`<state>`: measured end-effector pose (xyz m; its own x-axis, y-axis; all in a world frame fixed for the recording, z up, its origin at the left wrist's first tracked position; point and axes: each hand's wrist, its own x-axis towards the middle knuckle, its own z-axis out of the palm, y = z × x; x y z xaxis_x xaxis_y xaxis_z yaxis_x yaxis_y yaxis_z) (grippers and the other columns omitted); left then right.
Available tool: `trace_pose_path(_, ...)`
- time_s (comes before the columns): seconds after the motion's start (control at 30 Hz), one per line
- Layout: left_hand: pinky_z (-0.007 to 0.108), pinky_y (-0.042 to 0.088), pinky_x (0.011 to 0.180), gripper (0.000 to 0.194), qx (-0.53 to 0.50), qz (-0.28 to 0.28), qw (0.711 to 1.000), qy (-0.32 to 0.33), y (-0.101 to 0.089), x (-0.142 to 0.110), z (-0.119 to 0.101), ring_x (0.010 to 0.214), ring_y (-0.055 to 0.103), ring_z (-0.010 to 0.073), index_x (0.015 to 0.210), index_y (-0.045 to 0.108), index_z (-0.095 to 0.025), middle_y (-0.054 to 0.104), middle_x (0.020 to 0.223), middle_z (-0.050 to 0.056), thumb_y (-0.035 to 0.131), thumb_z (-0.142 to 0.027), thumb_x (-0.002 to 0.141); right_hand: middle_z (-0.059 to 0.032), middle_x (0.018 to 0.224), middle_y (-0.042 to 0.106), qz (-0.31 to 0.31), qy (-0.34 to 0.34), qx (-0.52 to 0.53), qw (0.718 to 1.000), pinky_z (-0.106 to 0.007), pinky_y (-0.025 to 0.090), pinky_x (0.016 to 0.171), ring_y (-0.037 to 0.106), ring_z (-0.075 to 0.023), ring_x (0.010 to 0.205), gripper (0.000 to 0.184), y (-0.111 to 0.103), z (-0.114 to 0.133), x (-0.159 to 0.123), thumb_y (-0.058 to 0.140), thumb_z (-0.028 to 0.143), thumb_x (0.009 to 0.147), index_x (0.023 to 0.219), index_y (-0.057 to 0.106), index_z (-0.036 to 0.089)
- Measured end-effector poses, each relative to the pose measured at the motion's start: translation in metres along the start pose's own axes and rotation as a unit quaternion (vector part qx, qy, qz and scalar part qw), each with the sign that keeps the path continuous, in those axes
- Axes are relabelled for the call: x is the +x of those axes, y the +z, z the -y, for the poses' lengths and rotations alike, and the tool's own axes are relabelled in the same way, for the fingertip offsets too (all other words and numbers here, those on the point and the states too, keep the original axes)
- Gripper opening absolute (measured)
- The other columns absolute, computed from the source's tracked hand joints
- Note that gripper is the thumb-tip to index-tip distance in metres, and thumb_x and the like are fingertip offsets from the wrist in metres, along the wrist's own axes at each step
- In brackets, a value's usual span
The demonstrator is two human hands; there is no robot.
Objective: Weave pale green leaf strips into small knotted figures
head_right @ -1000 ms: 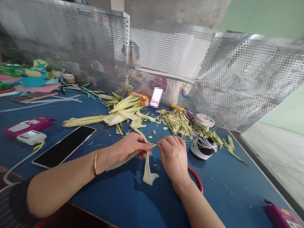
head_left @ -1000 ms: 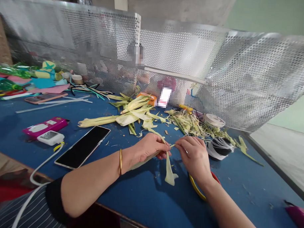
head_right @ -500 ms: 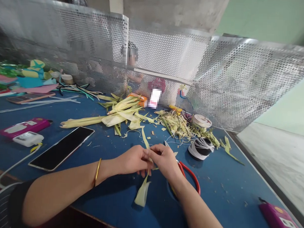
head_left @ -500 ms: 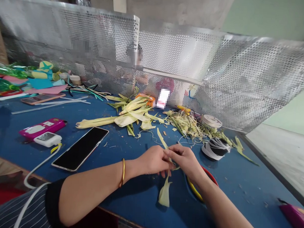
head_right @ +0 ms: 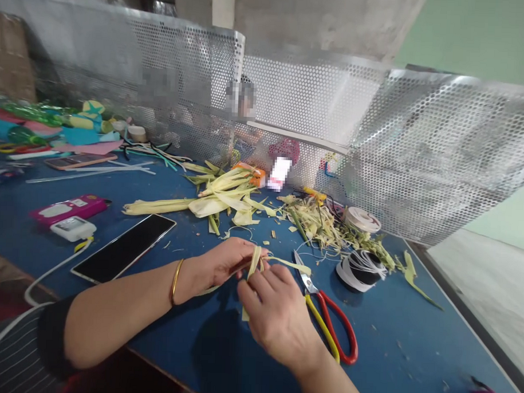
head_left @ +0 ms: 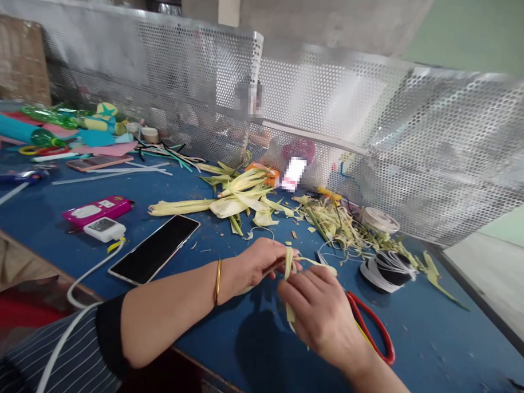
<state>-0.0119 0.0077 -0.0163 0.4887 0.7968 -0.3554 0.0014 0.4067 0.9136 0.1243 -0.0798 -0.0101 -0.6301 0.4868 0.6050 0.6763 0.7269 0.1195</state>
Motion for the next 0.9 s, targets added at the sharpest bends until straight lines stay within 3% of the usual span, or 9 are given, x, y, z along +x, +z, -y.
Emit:
trace_pose_path(0.1, 0.02, 0.025, 0.041, 0.019, -0.052, -0.008, 0.998, -0.021, -0.003, 0.002, -0.006, 0.051, 0.052, 0.0068, 0.063, 0.068, -0.012, 0.066, 0.065, 0.004, 0.069, -0.026, 0.076, -0.0052, 0.076, 0.062, 0.056, -0.036, -0.063, 0.996, -0.036, 0.037, 0.075, 0.054, -0.0194, 0.072, 0.024, 0.008, -0.001, -0.002, 0.041, 0.01, 0.095, 0.083, 0.061, 0.017)
trace_pose_path(0.2, 0.015, 0.038, 0.047, 0.015, -0.131, -0.006, 0.989, -0.067, -0.003, 0.002, -0.012, 0.058, 0.059, 0.0071, 0.066, 0.068, -0.011, 0.067, 0.067, 0.003, 0.07, -0.02, 0.078, -0.0061, 0.08, 0.063, 0.087, -0.029, -0.1, 0.991, -0.038, 0.038, 0.077, 0.056, -0.0215, 0.078, 0.018, 0.014, -0.008, -0.006, 0.046, 0.01, 0.093, 0.088, 0.062, 0.016)
trace_pose_path(0.33, 0.015, 0.049, 0.055, 0.02, -0.183, 0.004, 0.979, -0.085, -0.002, 0.001, -0.017, 0.061, 0.062, 0.008, 0.069, 0.068, -0.011, 0.068, 0.07, 0.005, 0.065, -0.019, 0.087, -0.0082, 0.086, 0.066, 0.106, -0.02, -0.072, 0.991, -0.042, 0.041, 0.081, 0.059, -0.0247, 0.083, 0.017, 0.012, -0.009, -0.006, 0.052, 0.026, 0.095, 0.098, 0.064, 0.014)
trace_pose_path(0.4, 0.015, 0.05, 0.055, 0.022, -0.186, -0.001, 0.98, -0.07, 0.0, -0.002, -0.018, 0.06, 0.062, 0.0081, 0.069, 0.068, -0.011, 0.068, 0.07, 0.005, 0.064, -0.019, 0.088, -0.007, 0.083, 0.066, 0.083, -0.027, -0.051, 0.995, -0.041, 0.043, 0.078, 0.06, -0.023, 0.079, 0.019, 0.01, -0.006, -0.004, 0.052, 0.027, 0.097, 0.102, 0.064, 0.013)
trace_pose_path(0.53, 0.018, 0.049, 0.056, 0.022, -0.175, 0.015, 0.983, -0.051, 0.006, -0.007, -0.012, 0.058, 0.06, 0.0085, 0.066, 0.066, -0.011, 0.066, 0.065, 0.003, 0.065, -0.019, 0.086, -0.0083, 0.087, 0.066, 0.035, -0.042, -0.082, 0.995, -0.04, 0.045, 0.08, 0.06, -0.0222, 0.081, 0.029, 0.012, 0.001, 0.002, 0.041, 0.01, 0.097, 0.118, 0.062, 0.011)
trace_pose_path(0.7, 0.019, 0.041, 0.051, 0.017, -0.179, 0.043, 0.982, -0.031, 0.011, -0.01, -0.001, 0.054, 0.054, 0.0084, 0.065, 0.062, -0.012, 0.06, 0.061, 0.0, 0.071, -0.02, 0.077, -0.0064, 0.079, 0.063, 0.019, -0.034, -0.113, 0.993, -0.042, 0.045, 0.086, 0.057, -0.0214, 0.076, 0.024, 0.022, 0.0, 0.003, 0.044, 0.006, 0.094, 0.094, 0.067, 0.014)
trace_pose_path(0.8, 0.019, 0.038, 0.051, 0.017, -0.177, 0.057, 0.982, -0.01, 0.012, -0.01, -0.001, 0.055, 0.052, 0.0078, 0.064, 0.061, -0.012, 0.059, 0.06, -0.001, 0.074, -0.02, 0.071, -0.0051, 0.079, 0.064, 0.004, -0.027, -0.097, 0.995, -0.039, 0.044, 0.084, 0.057, -0.0197, 0.073, 0.025, 0.019, -0.001, 0.002, 0.044, 0.007, 0.094, 0.092, 0.067, 0.017)
trace_pose_path(0.9, 0.018, 0.041, 0.055, 0.015, -0.174, 0.054, 0.983, 0.007, 0.01, -0.009, -0.002, 0.058, 0.054, 0.0073, 0.068, 0.062, -0.012, 0.061, 0.063, -0.001, 0.075, -0.019, 0.072, -0.0052, 0.084, 0.067, -0.057, 0.049, -0.031, 0.997, -0.037, 0.044, 0.079, 0.06, -0.0193, 0.078, 0.021, 0.014, -0.004, 0.0, 0.046, 0.011, 0.094, 0.094, 0.066, 0.019)
